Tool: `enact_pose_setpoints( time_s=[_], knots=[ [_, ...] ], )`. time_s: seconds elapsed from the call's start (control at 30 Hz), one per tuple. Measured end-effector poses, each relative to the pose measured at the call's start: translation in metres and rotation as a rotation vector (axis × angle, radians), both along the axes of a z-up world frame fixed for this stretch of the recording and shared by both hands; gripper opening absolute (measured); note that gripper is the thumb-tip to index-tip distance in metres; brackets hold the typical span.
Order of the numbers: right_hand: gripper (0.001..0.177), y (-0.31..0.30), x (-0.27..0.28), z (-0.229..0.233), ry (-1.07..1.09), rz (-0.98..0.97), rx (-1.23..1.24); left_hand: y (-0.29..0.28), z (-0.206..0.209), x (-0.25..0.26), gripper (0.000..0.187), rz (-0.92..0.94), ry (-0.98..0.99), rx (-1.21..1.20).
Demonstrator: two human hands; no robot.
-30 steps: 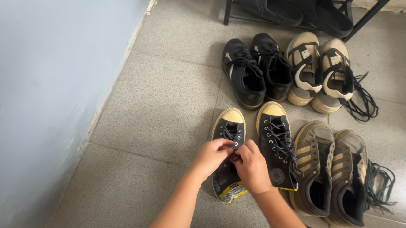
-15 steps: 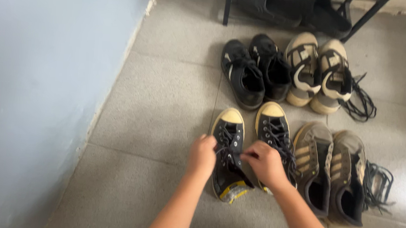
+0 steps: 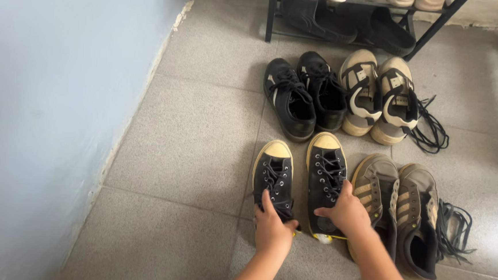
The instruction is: The person threads and ties the laces on a pair of black canvas sneakers, then moves to a pair of grey sneakers and begins lacing them. The hands work through the eyelets and tie knots on each shoe.
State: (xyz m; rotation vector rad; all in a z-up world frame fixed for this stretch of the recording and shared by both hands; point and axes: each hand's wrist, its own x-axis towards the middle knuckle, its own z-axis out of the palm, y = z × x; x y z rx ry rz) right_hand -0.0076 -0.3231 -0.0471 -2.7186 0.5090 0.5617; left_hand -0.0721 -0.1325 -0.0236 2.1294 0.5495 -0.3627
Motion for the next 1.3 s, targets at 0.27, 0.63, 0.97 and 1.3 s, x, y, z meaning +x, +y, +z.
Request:
enact_pose_setpoints(
  time_s=[0.27, 0.63, 0.97, 1.3],
  knots=[
    [0.032, 0.061, -0.027, -0.002, -0.236, 0.179, 0.091, 0.011, -0.028, 0.008, 0.034, 0.129, -0.230, 0.007],
    [0.038, 0.121, -0.005, 0.054, -0.389, 0.373, 0.270, 0.090, 0.007, 0.046, 0.027, 0.210, -0.274, -0.015],
    [0.034, 0.156, 0.094, 0.050, -0.461, 0.379, 0.297, 0.129, 0.013, 0.128, 0.028, 0.224, -0.348, -0.046],
    [0.035, 0.166, 0.210, 0.014, -0.544, 0.448, 0.376, 0.159, -0.012, 0.222, 0.029, 0.222, -0.368, -0.066]
  ],
)
